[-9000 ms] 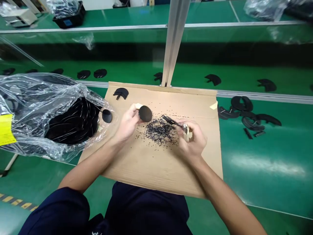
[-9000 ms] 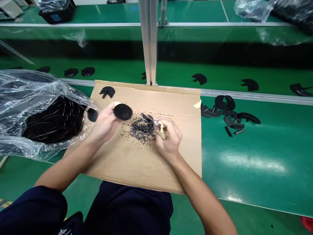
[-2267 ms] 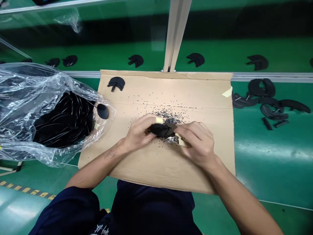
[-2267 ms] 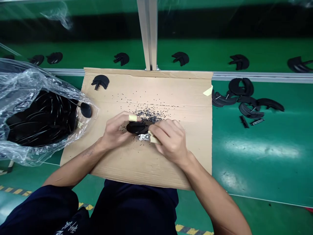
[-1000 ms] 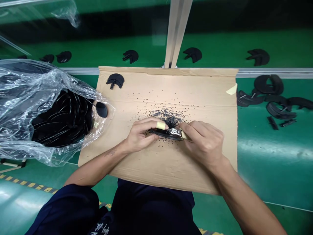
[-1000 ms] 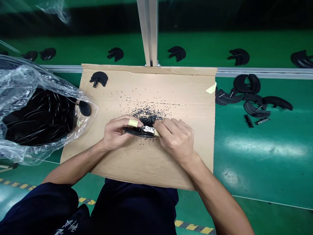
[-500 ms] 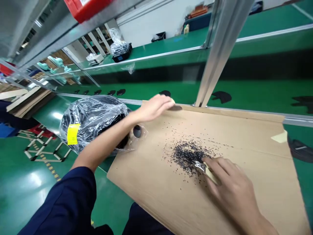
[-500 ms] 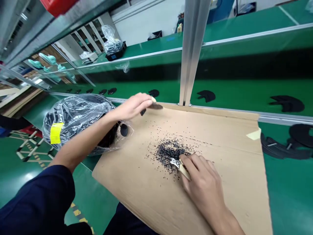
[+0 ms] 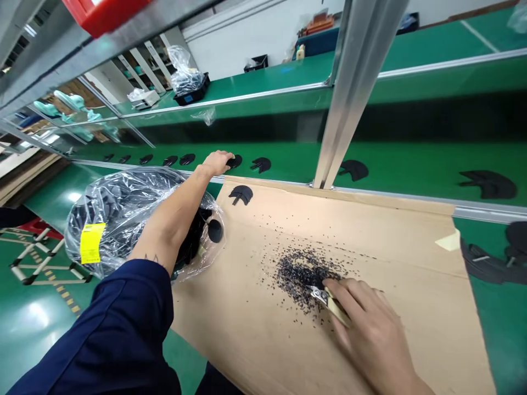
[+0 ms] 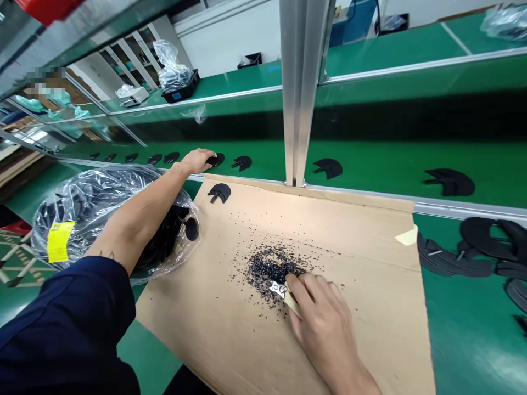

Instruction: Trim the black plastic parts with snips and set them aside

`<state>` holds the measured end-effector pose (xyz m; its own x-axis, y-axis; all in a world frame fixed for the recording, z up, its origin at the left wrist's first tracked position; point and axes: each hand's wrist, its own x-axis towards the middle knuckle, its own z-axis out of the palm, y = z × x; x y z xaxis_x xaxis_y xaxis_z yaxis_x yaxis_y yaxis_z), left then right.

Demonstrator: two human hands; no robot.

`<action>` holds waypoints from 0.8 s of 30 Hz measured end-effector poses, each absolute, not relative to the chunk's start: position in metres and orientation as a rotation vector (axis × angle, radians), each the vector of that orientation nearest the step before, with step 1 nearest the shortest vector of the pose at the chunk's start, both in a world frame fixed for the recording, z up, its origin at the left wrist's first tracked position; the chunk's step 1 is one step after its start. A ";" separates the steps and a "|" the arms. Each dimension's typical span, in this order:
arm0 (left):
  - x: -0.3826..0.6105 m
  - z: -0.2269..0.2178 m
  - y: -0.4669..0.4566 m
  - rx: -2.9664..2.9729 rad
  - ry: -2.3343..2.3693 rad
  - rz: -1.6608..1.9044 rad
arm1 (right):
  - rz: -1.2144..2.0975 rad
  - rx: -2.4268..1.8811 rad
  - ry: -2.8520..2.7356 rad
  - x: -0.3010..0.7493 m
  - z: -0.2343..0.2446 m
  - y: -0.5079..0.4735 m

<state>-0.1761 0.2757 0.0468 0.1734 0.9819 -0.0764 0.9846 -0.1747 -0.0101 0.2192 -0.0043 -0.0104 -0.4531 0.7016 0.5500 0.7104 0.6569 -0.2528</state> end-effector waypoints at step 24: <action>-0.050 0.073 0.058 2.112 0.996 0.177 | 0.172 -0.854 -2.029 0.191 -0.002 -0.017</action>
<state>-0.0496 0.0576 0.0727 0.6832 0.7051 -0.1899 0.5969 -0.3895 0.7014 0.1913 -0.0174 -0.0021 -0.3560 0.6296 0.6906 0.5045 0.7515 -0.4251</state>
